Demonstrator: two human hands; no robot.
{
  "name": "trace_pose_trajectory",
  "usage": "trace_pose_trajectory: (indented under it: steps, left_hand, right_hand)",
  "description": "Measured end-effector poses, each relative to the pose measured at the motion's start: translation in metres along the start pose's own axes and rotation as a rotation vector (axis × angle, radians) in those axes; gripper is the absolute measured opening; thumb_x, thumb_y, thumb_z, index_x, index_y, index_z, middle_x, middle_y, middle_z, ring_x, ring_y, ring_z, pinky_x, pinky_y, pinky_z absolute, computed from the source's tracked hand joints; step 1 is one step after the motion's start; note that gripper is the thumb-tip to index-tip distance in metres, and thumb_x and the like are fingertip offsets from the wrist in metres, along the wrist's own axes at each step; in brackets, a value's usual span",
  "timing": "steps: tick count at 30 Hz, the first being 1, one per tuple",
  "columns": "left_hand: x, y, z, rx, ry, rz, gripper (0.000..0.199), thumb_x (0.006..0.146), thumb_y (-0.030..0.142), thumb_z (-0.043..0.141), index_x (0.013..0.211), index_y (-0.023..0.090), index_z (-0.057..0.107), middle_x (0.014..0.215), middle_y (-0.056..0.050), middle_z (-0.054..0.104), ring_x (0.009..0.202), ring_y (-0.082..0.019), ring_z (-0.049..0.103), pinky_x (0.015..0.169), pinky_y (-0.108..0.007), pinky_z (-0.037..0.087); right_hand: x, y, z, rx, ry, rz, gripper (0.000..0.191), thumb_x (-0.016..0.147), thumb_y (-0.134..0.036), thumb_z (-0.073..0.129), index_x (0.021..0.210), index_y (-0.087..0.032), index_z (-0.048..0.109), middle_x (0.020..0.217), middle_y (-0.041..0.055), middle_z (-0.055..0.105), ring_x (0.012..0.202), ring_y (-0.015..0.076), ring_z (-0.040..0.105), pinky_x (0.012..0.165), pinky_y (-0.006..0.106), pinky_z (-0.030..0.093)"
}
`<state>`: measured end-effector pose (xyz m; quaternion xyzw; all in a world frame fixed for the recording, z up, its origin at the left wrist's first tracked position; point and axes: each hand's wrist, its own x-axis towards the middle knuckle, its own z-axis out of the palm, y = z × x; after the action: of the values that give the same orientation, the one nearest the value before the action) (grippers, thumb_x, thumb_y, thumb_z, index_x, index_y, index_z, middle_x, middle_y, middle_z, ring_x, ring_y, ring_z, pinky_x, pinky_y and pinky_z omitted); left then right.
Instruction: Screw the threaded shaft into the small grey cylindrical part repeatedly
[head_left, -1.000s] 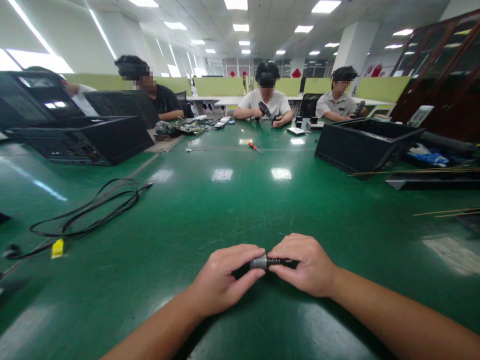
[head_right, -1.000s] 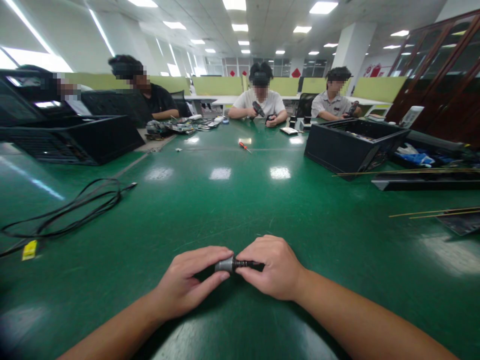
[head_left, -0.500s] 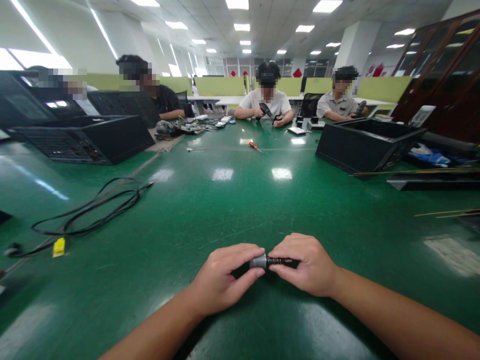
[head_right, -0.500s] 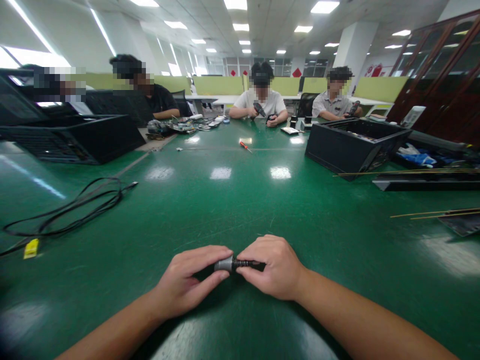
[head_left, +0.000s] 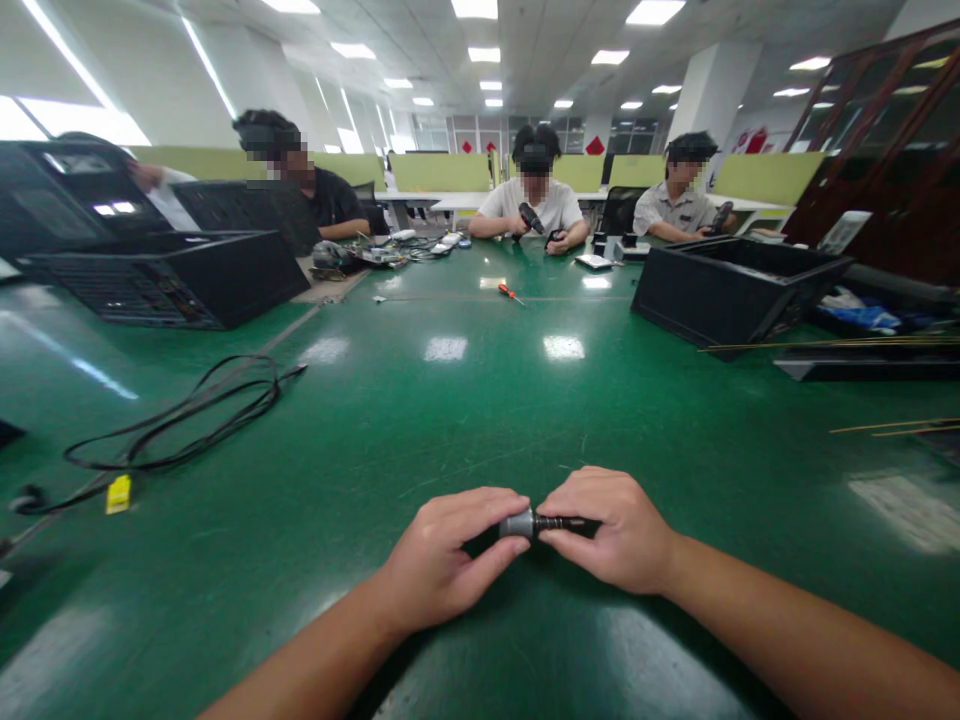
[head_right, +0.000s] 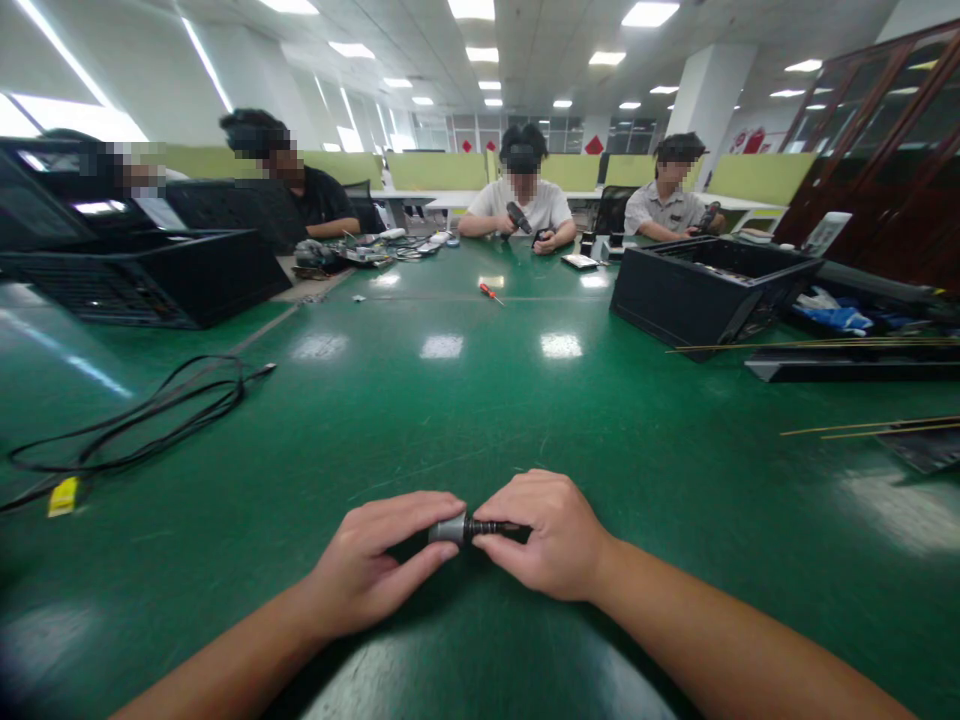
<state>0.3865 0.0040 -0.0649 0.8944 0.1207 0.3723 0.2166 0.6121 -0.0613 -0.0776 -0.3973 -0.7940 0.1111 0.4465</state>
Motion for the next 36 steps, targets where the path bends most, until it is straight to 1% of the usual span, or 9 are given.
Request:
trace_pose_trajectory:
  steps: [12, 19, 28, 36]
  left_hand:
    - [0.0017, 0.0017, -0.0017, 0.008, 0.001, 0.010, 0.033, 0.085, 0.015, 0.070, 0.118, 0.018, 0.069, 0.104, -0.009, 0.077, 0.095, -0.019, 0.074, 0.087, -0.027, 0.061]
    - [0.0010, 0.0010, -0.0014, 0.011, 0.004, 0.017, 0.032, 0.085, 0.015, 0.070, 0.118, 0.017, 0.068, 0.104, -0.009, 0.077, 0.095, -0.018, 0.074, 0.088, -0.025, 0.060]
    - [0.0004, 0.0007, -0.0019, 0.019, 0.002, 0.001, 0.032, 0.086, 0.015, 0.069, 0.118, 0.018, 0.070, 0.104, -0.010, 0.077, 0.095, -0.020, 0.074, 0.088, -0.028, 0.061]
    - [0.0000, 0.0005, -0.0017, 0.028, 0.006, 0.017, 0.032, 0.085, 0.015, 0.071, 0.118, 0.017, 0.069, 0.105, -0.008, 0.077, 0.097, -0.018, 0.074, 0.089, -0.025, 0.060]
  right_hand:
    - [0.0002, 0.0001, -0.0017, -0.001, -0.013, 0.008, 0.007, 0.086, -0.022, 0.071, 0.092, -0.021, 0.074, 0.082, 0.0017, 0.078, 0.069, 0.0176, 0.070, 0.069, 0.032, 0.049]
    - [0.0003, -0.0006, -0.0019, -0.003, -0.016, 0.014, 0.007, 0.086, -0.021, 0.071, 0.093, -0.021, 0.074, 0.082, 0.0015, 0.078, 0.069, 0.0174, 0.070, 0.069, 0.032, 0.049]
    - [0.0011, -0.0008, -0.0027, -0.023, -0.008, 0.009, 0.008, 0.086, -0.023, 0.071, 0.092, -0.021, 0.074, 0.080, 0.0021, 0.078, 0.067, 0.0168, 0.070, 0.067, 0.031, 0.050]
    - [0.0003, -0.0008, -0.0022, -0.008, 0.000, 0.038, 0.007, 0.087, -0.024, 0.071, 0.092, -0.021, 0.074, 0.080, 0.0017, 0.078, 0.067, 0.0168, 0.070, 0.067, 0.031, 0.050]
